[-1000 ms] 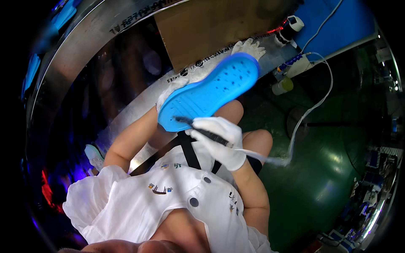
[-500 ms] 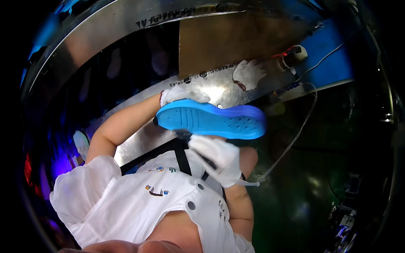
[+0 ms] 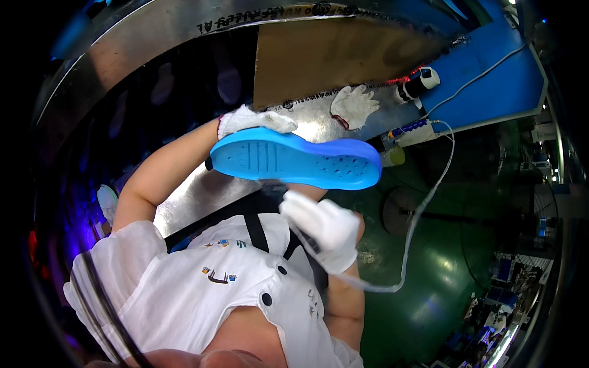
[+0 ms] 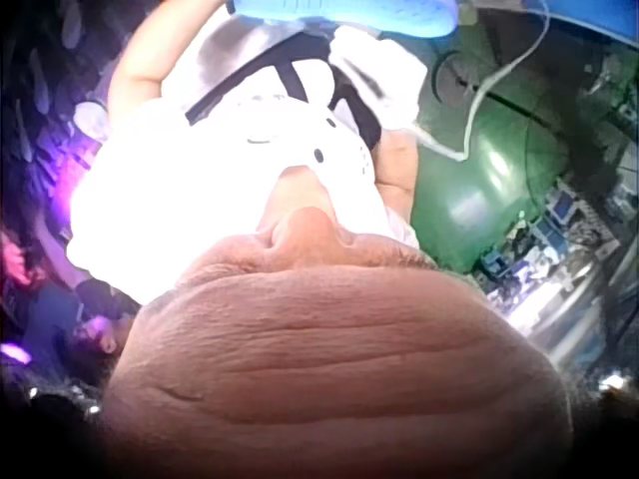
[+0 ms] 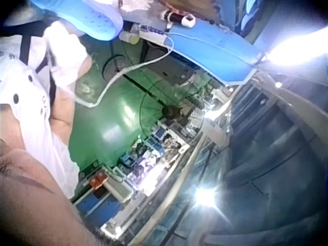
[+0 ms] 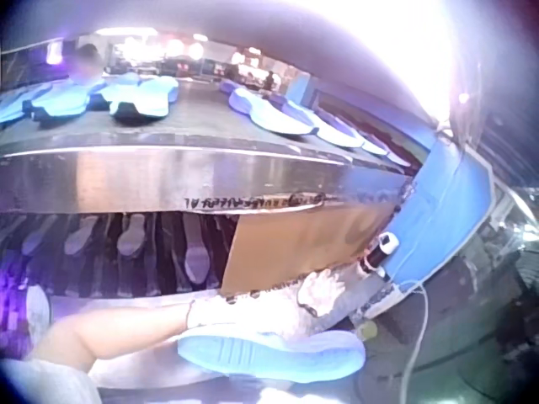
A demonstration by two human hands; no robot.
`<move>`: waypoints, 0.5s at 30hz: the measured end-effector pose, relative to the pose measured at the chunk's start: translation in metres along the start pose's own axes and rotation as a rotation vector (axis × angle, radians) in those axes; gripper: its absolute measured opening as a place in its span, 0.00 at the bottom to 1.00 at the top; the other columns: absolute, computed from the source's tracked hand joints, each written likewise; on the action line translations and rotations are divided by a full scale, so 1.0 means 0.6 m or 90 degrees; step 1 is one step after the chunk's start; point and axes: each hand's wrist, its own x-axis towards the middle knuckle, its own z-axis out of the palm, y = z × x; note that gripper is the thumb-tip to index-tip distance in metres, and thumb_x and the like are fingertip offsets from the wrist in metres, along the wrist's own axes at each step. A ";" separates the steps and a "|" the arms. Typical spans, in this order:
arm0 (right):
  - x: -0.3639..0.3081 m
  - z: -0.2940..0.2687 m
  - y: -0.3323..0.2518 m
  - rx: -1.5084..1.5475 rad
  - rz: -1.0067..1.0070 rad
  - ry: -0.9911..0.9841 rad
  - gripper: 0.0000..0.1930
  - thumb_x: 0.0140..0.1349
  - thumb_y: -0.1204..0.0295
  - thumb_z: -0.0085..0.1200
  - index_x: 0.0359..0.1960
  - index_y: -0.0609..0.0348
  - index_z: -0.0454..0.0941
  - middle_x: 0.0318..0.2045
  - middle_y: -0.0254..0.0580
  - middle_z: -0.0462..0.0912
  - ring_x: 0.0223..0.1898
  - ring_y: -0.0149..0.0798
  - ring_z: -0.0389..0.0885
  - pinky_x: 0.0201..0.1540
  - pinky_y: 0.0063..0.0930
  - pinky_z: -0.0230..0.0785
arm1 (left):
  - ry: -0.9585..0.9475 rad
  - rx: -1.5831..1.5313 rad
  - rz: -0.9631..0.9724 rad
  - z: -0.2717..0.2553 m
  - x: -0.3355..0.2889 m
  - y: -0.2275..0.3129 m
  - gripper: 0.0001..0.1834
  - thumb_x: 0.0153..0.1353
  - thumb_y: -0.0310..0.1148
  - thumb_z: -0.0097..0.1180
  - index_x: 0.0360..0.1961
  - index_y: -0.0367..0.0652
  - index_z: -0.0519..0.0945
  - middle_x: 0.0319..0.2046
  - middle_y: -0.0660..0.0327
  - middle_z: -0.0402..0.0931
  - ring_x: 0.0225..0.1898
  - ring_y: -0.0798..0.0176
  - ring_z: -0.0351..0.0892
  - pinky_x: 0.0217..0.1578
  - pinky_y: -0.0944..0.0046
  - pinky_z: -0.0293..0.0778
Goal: The person sits on the floor and repeatedly picks up blue shoe insoles from a nearby metal table. Using a handheld cutting tool, they scrape and trim the bottom surface of each insole, then place it back on the table. This cycle continues for multiple insoles.
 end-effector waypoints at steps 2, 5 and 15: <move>0.003 0.006 0.024 0.057 0.020 0.099 0.13 0.43 0.73 0.68 0.35 0.52 0.85 0.40 0.38 0.87 0.18 0.34 0.73 0.21 0.23 0.67 | -0.024 -0.041 0.025 -0.008 -0.003 0.011 0.24 0.63 0.42 0.60 0.56 0.40 0.79 0.54 0.55 0.78 0.54 0.63 0.78 0.58 0.64 0.73; 0.004 -0.012 -0.007 -0.072 -0.052 -0.044 0.18 0.40 0.76 0.63 0.38 0.52 0.85 0.40 0.37 0.86 0.19 0.35 0.73 0.21 0.25 0.68 | -0.079 -0.104 0.123 -0.042 0.053 -0.062 0.21 0.67 0.42 0.54 0.56 0.40 0.79 0.50 0.54 0.79 0.50 0.63 0.81 0.54 0.64 0.76; 0.012 -0.015 0.006 0.273 0.041 0.113 0.14 0.45 0.81 0.65 0.37 0.59 0.84 0.31 0.38 0.86 0.26 0.39 0.78 0.31 0.31 0.69 | -0.134 0.100 0.639 -0.040 0.073 -0.116 0.29 0.70 0.49 0.47 0.65 0.41 0.69 0.53 0.52 0.77 0.53 0.57 0.78 0.57 0.60 0.72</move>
